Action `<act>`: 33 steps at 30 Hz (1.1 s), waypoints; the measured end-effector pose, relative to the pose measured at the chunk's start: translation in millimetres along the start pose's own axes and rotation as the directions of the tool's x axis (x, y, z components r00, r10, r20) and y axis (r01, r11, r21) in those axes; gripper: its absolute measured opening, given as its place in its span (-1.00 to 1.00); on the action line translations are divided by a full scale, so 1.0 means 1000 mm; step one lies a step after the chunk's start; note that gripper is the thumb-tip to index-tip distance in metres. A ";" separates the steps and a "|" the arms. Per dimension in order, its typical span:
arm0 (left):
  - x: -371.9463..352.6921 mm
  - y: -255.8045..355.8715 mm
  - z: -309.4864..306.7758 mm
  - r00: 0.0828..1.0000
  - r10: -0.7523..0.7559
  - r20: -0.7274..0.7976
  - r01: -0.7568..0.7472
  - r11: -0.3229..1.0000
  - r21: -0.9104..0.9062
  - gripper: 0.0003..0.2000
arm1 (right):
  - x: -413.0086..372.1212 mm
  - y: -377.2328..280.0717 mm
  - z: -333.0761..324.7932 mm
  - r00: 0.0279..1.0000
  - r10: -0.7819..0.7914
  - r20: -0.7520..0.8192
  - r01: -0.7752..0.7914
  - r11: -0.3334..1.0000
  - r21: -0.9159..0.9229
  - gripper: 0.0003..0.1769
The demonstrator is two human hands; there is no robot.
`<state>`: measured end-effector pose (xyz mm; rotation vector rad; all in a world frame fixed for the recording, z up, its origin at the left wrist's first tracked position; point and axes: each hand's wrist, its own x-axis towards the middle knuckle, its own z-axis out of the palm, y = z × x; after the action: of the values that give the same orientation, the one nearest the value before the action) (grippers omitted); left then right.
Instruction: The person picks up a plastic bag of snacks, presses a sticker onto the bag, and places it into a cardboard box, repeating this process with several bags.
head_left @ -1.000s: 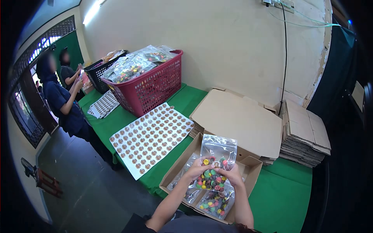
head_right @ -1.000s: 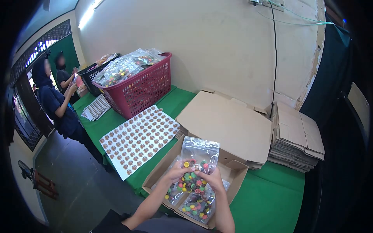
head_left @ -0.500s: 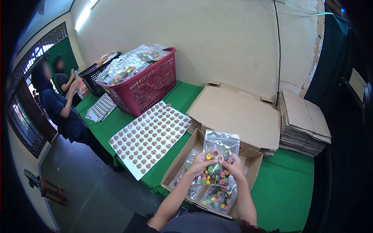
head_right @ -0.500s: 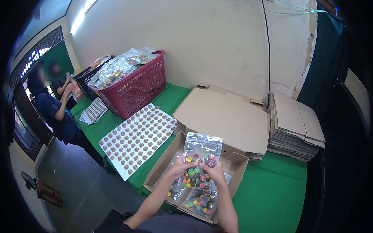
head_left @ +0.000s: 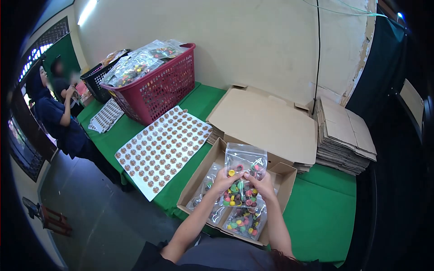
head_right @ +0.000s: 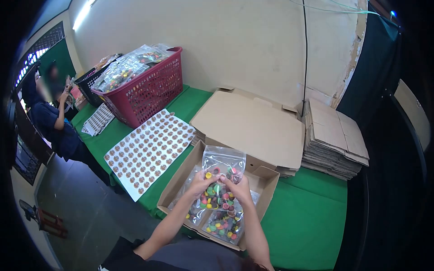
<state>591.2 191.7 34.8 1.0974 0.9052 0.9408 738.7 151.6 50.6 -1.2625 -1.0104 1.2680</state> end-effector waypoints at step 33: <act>0.001 -0.009 -0.006 0.991 0.012 -0.133 0.013 0.983 0.183 -0.60 | 0.001 0.001 0.007 0.988 -0.048 0.145 0.037 0.996 0.078 -0.60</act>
<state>587.4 193.0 24.4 1.2006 1.1201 0.9533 731.3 152.8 49.9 -1.0976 -1.0781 1.3691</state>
